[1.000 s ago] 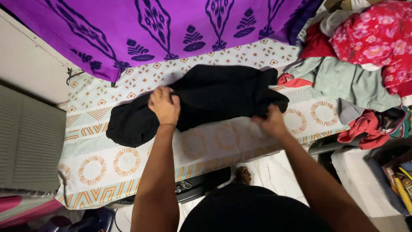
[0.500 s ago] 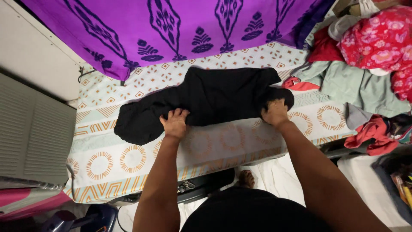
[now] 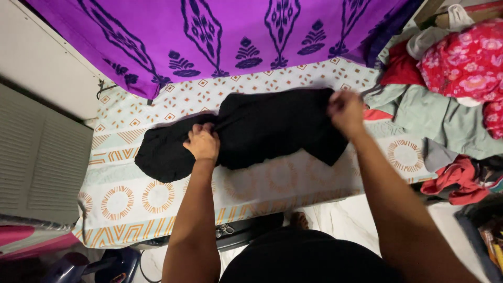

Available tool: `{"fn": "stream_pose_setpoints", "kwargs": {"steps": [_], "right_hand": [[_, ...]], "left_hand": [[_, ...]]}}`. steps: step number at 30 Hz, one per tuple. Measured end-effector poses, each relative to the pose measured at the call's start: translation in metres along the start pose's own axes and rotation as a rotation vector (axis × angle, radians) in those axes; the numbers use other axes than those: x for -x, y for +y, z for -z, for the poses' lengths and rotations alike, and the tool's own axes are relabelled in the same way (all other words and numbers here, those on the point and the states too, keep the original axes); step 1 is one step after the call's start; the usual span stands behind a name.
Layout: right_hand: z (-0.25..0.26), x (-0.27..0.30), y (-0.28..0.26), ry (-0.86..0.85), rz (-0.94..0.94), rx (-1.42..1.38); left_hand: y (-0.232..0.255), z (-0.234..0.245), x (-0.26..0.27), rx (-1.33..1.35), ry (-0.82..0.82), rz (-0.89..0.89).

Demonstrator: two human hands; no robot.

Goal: Fold various pieces of clothing including shorts, a hoodie, a floral dress, and yellow pants.

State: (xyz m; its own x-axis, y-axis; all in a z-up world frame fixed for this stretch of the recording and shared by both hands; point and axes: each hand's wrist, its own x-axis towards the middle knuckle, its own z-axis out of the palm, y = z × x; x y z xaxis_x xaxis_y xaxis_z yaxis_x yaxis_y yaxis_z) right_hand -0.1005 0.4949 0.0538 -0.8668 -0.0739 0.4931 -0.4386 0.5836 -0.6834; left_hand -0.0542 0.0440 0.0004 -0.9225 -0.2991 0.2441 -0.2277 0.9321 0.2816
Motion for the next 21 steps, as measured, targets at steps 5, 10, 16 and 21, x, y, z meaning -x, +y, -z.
{"fn": "stream_pose_setpoints", "kwargs": {"steps": [5,10,16,21], "right_hand": [[-0.037,0.088,-0.030,-0.231,0.144,0.466],[-0.020,0.100,0.002,-0.359,0.148,0.571],[0.055,0.097,-0.012,-1.044,-0.374,0.617],[0.058,0.075,0.030,-0.971,-0.304,0.674]], "left_hand": [[0.010,-0.007,-0.008,0.044,-0.024,-0.061],[0.033,0.024,-0.020,0.259,0.092,-0.076],[0.029,0.035,-0.006,0.489,0.250,-0.025],[0.039,0.051,0.001,0.630,0.328,-0.146]]}}
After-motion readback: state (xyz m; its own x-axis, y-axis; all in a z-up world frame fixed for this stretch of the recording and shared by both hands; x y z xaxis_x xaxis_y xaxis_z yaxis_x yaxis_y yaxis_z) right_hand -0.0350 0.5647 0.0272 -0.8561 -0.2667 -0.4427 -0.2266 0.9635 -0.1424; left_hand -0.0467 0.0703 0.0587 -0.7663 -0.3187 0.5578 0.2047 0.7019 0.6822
